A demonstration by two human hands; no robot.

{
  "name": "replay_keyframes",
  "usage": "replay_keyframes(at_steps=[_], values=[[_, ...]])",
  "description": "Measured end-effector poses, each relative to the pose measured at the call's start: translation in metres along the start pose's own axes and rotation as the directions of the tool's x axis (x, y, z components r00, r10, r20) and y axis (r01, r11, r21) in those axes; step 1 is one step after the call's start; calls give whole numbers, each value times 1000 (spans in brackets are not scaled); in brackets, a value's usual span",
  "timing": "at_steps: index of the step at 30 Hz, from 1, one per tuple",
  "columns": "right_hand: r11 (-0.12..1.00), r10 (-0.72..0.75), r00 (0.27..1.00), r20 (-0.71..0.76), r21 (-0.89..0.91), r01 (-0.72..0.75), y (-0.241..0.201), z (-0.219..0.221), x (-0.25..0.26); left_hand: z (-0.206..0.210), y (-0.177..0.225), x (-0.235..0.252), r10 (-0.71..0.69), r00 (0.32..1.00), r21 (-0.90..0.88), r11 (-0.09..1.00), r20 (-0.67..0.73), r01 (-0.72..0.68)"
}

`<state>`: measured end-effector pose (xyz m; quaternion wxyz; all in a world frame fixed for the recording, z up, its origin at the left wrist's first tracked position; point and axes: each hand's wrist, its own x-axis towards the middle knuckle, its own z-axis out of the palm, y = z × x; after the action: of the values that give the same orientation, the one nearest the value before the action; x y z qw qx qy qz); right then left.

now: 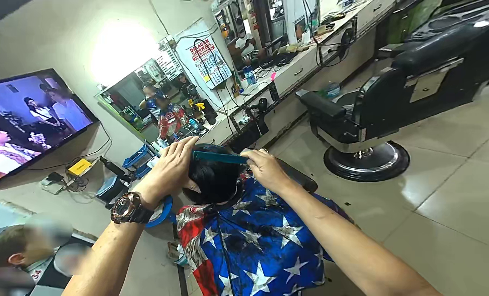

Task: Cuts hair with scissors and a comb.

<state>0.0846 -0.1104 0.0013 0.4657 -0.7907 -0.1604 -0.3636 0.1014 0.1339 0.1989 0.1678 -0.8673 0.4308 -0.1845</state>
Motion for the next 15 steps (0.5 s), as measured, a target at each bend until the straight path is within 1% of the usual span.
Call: replay_keyframes(at_steps=[2, 4, 6, 8, 11, 12, 13, 15], values=[[1000, 11, 999, 42, 19, -12, -3, 4, -21, 5, -5, 1, 78, 997, -2, 997, -25, -78], [998, 48, 995, 89, 37, -52, -10, 9, -43, 4, -5, 5, 180, 983, -2, 984, -21, -180], [991, 93, 985, 146, 81, -106, -22, 9, -60, 5, -1, 10, 294, 956, -7, 956, -21, -294], [986, 112, 979, 169, 106, -131, -35, 10, -75, 11, 2, 13, 412, 911, 15, 911, -27, -412], [993, 50, 992, 114, 99, -62, -49, 11, -97, 21, 1, 18, 557, 828, 23, 830, -62, -557], [991, 38, 995, 91, 126, -49, -54, 8, -101, 23, 0, 18, 592, 802, 25, 806, -78, -592], [981, 65, 996, 68, 180, -76, -59, 4, -102, 25, -1, 18, 624, 775, 30, 781, -102, -624], [945, 192, 981, -22, 274, -179, -66, 0, -95, 29, -2, 16, 671, 725, 55, 739, -158, -672]])
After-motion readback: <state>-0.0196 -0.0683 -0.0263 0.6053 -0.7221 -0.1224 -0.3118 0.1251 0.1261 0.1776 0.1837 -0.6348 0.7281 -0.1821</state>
